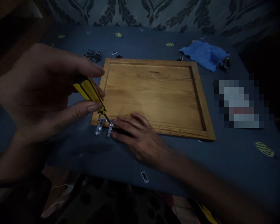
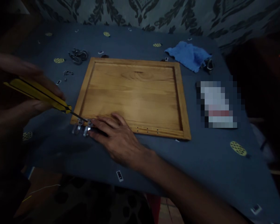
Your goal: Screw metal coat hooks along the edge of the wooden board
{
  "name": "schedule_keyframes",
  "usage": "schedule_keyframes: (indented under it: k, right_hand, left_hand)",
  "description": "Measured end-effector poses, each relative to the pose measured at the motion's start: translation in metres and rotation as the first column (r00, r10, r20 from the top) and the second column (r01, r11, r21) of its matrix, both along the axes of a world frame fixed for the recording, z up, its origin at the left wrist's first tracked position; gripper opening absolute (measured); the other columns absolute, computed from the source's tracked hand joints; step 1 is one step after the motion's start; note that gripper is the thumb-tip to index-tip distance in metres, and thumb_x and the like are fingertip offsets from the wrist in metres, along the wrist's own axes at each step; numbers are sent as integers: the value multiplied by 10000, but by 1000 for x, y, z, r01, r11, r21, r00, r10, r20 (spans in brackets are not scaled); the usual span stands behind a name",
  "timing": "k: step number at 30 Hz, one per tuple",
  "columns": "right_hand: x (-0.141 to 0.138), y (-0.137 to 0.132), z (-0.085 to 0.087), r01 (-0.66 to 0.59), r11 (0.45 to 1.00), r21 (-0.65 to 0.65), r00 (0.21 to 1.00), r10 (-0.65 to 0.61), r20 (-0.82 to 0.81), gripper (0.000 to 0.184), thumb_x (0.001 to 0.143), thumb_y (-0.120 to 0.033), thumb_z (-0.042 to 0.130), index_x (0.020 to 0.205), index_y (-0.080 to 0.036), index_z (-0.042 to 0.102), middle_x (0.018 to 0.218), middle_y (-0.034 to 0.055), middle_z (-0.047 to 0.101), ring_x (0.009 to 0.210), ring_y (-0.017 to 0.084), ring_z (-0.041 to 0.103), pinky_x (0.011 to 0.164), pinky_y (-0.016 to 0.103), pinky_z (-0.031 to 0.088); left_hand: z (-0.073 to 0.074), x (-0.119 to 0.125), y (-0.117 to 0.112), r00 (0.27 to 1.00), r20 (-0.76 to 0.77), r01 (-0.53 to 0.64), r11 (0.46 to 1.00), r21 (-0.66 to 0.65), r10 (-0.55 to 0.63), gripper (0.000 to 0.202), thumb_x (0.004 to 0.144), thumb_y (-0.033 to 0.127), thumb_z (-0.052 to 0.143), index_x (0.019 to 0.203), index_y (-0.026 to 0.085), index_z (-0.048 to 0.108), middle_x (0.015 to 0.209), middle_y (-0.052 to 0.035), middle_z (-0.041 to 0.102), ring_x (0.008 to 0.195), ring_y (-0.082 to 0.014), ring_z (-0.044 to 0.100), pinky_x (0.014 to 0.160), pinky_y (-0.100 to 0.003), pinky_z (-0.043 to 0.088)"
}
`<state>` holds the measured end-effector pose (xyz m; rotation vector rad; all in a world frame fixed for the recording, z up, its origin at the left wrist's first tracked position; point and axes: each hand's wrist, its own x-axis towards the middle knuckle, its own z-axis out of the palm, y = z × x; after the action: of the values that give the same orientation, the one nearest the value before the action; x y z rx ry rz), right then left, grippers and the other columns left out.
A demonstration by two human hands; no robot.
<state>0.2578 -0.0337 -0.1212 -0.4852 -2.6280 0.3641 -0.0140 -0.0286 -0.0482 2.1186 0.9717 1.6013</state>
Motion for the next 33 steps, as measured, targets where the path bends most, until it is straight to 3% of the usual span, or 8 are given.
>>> schedule_keyframes:
  k: [1, 3, 6, 11, 16, 21, 26, 33]
  right_hand:
    - [-1, 0, 1, -3, 1000, -6, 1000, 3, -2, 404, 954, -77, 558, 1323, -197, 672, 1479, 104, 621, 1409, 259, 514, 1189, 525, 363]
    - [-2, 0, 2, -5, 1000, -14, 1000, 5, -14, 398, 953, -73, 562, 1316, -188, 678, 1469, 115, 627, 1399, 270, 525, 1178, 539, 371]
    - [-3, -1, 3, -4, 1000, -15, 1000, 4, -18, 386, 960, -78, 555, 1309, -184, 683, 1472, 121, 624, 1392, 275, 532, 1170, 548, 381]
    - [-3, 0, 3, 5, 1000, -3, 1000, -5, -5, 391, 962, -79, 542, 1307, -197, 683, 1472, 111, 626, 1394, 266, 533, 1173, 534, 383]
    - [-5, 0, 2, 2, 1000, 13, 1000, -1, -31, 383, 970, -72, 507, 1286, -183, 693, 1439, 115, 651, 1374, 276, 552, 1151, 538, 403]
    - [-4, 0, 3, 12, 1000, 0, 1000, -12, -1, 397, 965, -76, 526, 1306, -208, 680, 1464, 99, 633, 1408, 247, 520, 1184, 518, 372]
    - [-3, 0, 5, 19, 1000, -1, 1000, -19, 25, 404, 957, -88, 536, 1307, -231, 679, 1479, 87, 623, 1408, 243, 518, 1189, 511, 372]
    - [-4, 0, 6, 10, 1000, -27, 1000, -10, 15, 401, 951, -77, 568, 1313, -206, 683, 1476, 113, 621, 1405, 267, 521, 1189, 542, 368]
  left_hand:
    - [4, 5, -1, 990, -136, 30, 998, -56, -38, 567, 681, 267, 936, 1204, 333, 727, 1165, -17, 749, 894, -328, 759, 791, -512, 704]
    - [12, 12, -4, 973, -232, -13, 996, -90, -8, 504, 786, 305, 856, 1261, 360, 696, 1212, -8, 734, 947, -323, 754, 765, -482, 691]
    - [16, 15, -9, 967, -245, -95, 993, -72, 74, 457, 824, 301, 816, 1258, 380, 695, 1209, 1, 739, 939, -316, 755, 732, -470, 674]
    - [14, 16, -13, 962, -259, -103, 993, -57, 85, 459, 829, 318, 812, 1265, 393, 689, 1198, -5, 745, 927, -320, 757, 710, -474, 674]
    - [22, 24, -17, 946, -310, -155, 973, -171, 96, 431, 855, 309, 786, 1266, 385, 679, 1223, -16, 733, 1029, -348, 750, 764, -494, 665]
    - [27, 25, -15, 952, -303, -80, 989, -126, 39, 405, 873, 258, 752, 1241, 416, 690, 1189, 25, 750, 1039, -316, 745, 768, -470, 663]
    - [28, 22, -18, 943, -325, -138, 969, -206, 66, 396, 839, 274, 786, 1202, 410, 711, 1195, 17, 751, 1037, -330, 746, 807, -473, 669]
    - [28, 17, -12, 929, -368, -103, 981, -166, 35, 371, 843, 331, 785, 1200, 402, 716, 1145, -3, 761, 936, -322, 756, 740, -470, 660]
